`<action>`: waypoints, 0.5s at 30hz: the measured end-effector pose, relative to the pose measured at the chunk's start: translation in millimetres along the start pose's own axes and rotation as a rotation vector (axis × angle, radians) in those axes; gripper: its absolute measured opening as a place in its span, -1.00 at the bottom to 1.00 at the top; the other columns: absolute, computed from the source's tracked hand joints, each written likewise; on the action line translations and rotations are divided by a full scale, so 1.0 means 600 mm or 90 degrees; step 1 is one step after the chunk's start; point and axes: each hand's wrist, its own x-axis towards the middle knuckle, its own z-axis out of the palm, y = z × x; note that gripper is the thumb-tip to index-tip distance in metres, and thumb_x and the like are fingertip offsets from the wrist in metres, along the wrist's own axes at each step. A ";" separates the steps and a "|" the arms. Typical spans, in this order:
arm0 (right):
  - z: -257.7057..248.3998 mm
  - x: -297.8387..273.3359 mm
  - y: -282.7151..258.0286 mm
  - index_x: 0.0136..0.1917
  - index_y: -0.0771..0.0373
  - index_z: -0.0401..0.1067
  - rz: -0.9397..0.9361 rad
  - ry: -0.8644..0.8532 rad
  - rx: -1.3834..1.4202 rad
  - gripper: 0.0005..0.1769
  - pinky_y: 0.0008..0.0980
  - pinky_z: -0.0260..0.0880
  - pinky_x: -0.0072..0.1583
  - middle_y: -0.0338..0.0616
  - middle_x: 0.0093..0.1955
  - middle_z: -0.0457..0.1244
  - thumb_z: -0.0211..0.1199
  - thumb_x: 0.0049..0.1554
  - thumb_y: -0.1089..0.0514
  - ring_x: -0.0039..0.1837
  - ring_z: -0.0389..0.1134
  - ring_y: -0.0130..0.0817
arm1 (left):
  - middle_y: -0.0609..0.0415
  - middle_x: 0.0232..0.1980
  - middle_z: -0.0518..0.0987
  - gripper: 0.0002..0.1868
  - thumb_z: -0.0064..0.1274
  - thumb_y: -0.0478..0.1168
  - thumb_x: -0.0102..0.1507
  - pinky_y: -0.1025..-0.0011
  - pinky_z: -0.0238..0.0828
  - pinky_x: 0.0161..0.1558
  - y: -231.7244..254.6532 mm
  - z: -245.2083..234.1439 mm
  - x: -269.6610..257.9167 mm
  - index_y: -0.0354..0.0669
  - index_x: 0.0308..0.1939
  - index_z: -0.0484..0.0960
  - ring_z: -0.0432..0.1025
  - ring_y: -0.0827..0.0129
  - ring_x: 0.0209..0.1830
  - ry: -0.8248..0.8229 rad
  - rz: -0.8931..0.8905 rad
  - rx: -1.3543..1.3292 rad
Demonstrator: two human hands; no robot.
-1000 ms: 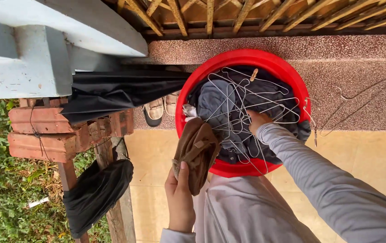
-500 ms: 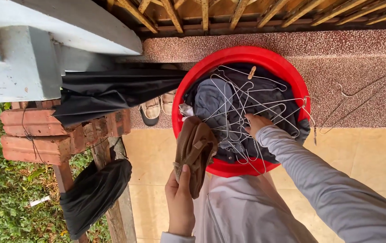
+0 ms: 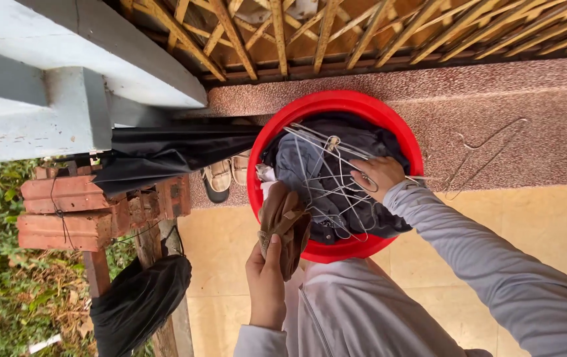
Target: Hanging various items of laundry on a clothesline using hangers.
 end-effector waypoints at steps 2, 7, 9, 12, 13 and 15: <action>-0.028 -0.008 -0.022 0.19 0.05 0.53 -0.030 0.037 -0.022 -0.62 -0.13 0.36 0.00 -0.15 -0.16 0.41 0.15 0.22 -0.13 -0.08 0.41 -0.14 | 0.23 -0.27 0.62 -0.63 0.00 -0.10 0.36 0.59 0.18 -0.47 -0.007 -0.007 -0.004 -0.28 0.08 0.69 0.30 0.65 -0.45 -0.015 0.003 -0.002; -0.055 -0.029 -0.045 0.22 0.03 0.50 -0.075 0.088 -0.050 -0.63 -0.20 0.29 0.02 -0.26 -0.16 0.36 0.24 0.12 0.06 -0.05 0.34 -0.24 | 0.27 -0.21 0.68 -0.65 0.00 -0.12 0.35 0.64 0.36 -0.34 -0.033 -0.042 -0.017 -0.26 0.08 0.68 0.43 0.70 -0.35 -0.060 0.026 -0.014; -0.073 -0.038 -0.058 0.30 0.05 0.46 -0.092 -0.005 0.010 -0.44 -0.20 0.31 0.03 -0.27 -0.18 0.33 0.23 -0.02 0.15 -0.04 0.35 -0.21 | 0.22 -0.38 0.53 -0.67 0.02 -0.09 0.37 0.53 0.11 -0.55 -0.046 -0.061 -0.026 -0.24 0.05 0.71 0.22 0.61 -0.55 -0.057 0.021 0.003; -0.077 -0.043 -0.079 0.32 0.06 0.44 -0.116 -0.015 0.033 -0.43 -0.19 0.33 0.01 -0.27 -0.15 0.34 0.21 0.00 0.17 -0.05 0.36 -0.19 | 0.22 -0.39 0.56 -0.67 0.02 -0.09 0.37 0.53 0.09 -0.56 -0.055 -0.083 -0.030 -0.25 0.01 0.71 0.23 0.62 -0.56 -0.030 0.008 0.027; -0.075 -0.046 -0.082 0.32 0.06 0.44 -0.118 -0.015 0.031 -0.43 -0.19 0.33 0.01 -0.27 -0.15 0.34 0.21 0.00 0.17 -0.05 0.36 -0.19 | 0.22 -0.39 0.56 -0.67 0.02 -0.09 0.37 0.53 0.09 -0.56 -0.060 -0.089 -0.030 -0.25 0.01 0.71 0.23 0.62 -0.56 -0.030 0.009 0.024; -0.068 -0.036 -0.084 0.29 0.05 0.45 -0.076 -0.029 -0.023 -0.44 -0.16 0.36 0.01 -0.20 -0.15 0.34 0.26 -0.02 0.10 -0.06 0.38 -0.16 | 0.18 -0.37 0.54 -0.67 0.03 -0.09 0.38 0.51 0.13 -0.55 -0.064 -0.097 -0.023 -0.27 0.02 0.71 0.25 0.58 -0.53 -0.056 0.037 0.001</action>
